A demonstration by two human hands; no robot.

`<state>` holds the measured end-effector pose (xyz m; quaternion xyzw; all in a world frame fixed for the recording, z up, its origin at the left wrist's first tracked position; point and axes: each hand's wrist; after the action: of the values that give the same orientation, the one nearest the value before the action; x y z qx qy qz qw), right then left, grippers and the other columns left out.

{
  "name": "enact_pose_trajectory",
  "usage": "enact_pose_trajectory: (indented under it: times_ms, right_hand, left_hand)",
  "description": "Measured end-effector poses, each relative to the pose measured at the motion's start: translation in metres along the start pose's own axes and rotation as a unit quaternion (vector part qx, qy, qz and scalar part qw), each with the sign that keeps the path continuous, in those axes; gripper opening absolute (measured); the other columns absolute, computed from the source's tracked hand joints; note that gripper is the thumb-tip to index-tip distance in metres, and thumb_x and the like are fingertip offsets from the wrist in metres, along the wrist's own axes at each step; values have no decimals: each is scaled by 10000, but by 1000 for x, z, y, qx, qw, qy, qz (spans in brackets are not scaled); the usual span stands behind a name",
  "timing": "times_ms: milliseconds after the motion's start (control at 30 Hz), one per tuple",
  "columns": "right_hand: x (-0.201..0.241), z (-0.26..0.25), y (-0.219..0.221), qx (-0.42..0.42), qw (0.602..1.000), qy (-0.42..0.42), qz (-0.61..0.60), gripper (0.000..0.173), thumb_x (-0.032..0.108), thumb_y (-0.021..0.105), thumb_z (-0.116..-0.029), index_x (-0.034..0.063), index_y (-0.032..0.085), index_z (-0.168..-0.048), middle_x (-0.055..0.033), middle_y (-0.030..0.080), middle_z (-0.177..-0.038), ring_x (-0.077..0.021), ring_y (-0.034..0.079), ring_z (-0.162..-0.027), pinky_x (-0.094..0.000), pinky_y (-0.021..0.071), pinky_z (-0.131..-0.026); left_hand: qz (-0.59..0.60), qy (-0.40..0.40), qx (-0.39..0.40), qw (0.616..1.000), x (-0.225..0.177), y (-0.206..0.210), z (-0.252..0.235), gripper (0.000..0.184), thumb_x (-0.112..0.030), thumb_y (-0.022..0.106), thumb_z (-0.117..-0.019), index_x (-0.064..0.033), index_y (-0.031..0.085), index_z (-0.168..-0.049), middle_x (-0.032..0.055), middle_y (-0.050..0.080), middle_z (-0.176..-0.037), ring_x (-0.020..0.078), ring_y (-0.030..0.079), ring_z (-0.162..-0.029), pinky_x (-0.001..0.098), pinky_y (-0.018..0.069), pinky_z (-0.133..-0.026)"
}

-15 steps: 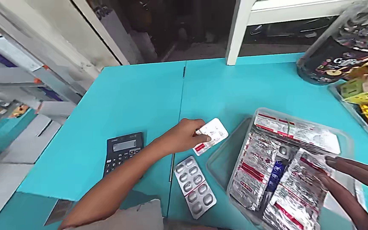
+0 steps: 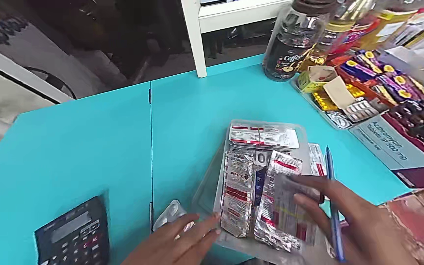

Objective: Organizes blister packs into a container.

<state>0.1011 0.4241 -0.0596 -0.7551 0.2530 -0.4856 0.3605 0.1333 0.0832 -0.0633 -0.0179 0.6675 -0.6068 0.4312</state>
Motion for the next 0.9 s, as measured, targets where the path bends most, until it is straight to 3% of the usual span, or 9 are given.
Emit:
enact_pose_trajectory:
  times_ms: [100,300,400,467,633,700,767,800,900]
  right_hand:
    - [7,3,8,-20,985,-5,170,338,453,598,-997,147,717,-1074,-107,708,-1292,-362,595,-1180,-537,345,-857]
    - [-17,11,-2,-91,985,17,143,412,483,620,-984,106,726,-1113,-166,671,-1337,-340,572,-1267,-575,332,-976]
    - [-42,25,-7,-159,980,66,96,400,424,633,-991,52,712,-1117,-189,692,-1276,-324,611,-1218,-549,381,-1008]
    - [-60,33,-5,-200,971,93,94,399,392,632,-989,23,716,-1117,-209,700,-1252,-336,631,-1186,-519,434,-959]
    - [-84,51,4,-209,957,159,125,449,400,627,-961,-2,729,-1132,-226,703,-1238,-398,666,-1018,-530,503,-808]
    - [-89,49,19,-182,962,169,115,531,458,644,-933,-2,714,-1188,-233,688,-1266,-454,659,-1078,-611,503,-851]
    - [-91,45,40,-152,965,187,104,705,512,679,-882,-25,630,-1335,-277,623,-1357,-518,625,-1160,-675,491,-907]
    - [-90,41,48,-146,964,200,97,760,486,705,-859,-37,579,-1394,-298,591,-1388,-529,620,-1156,-672,487,-911]
    - [-86,30,52,-155,959,236,28,782,185,808,-825,-63,466,-1483,-342,575,-1357,-510,642,-1017,-627,524,-836]
  left_hand:
    - [-39,10,-15,999,1,17,9,472,-141,616,-1004,-99,529,-1466,180,494,-1532,477,471,-1378,575,450,-1065]
    - [-110,22,-92,989,28,57,16,433,-200,651,-986,55,582,-1329,348,528,-1410,461,567,-1299,534,472,-1074]
    - [-167,28,-67,983,52,62,25,525,-389,600,-1000,-17,586,-1371,207,589,-1414,371,557,-1334,531,454,-1083]
    - [-181,35,-86,979,55,51,31,404,-356,586,-1019,-67,660,-1291,142,708,-1183,329,665,-1152,466,534,-965]
    - [11,-110,-172,979,38,6,36,288,-151,613,-1004,101,699,-1114,278,710,-956,339,712,-855,412,583,-807]
    - [125,-143,-258,947,29,-10,30,246,-133,637,-992,79,694,-1103,175,720,-968,170,681,-847,311,563,-794]
    - [300,-130,-315,891,12,-25,9,213,-150,624,-1007,-193,651,-1214,-148,723,-1077,-53,672,-914,161,569,-800]
    - [380,-101,-311,865,3,-28,-8,296,-133,616,-1008,-259,580,-1274,-192,708,-1160,-46,684,-973,170,587,-827]
    - [467,-28,-310,828,-16,-14,-77,496,-56,644,-977,-149,373,-1383,-56,683,-1229,111,723,-1022,306,643,-833]
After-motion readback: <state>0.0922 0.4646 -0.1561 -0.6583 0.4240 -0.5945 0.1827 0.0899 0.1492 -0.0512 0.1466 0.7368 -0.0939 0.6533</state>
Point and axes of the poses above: each hand's wrist, its own z-axis away from the middle knuckle, its own y-axis out of the palm, x = y × z
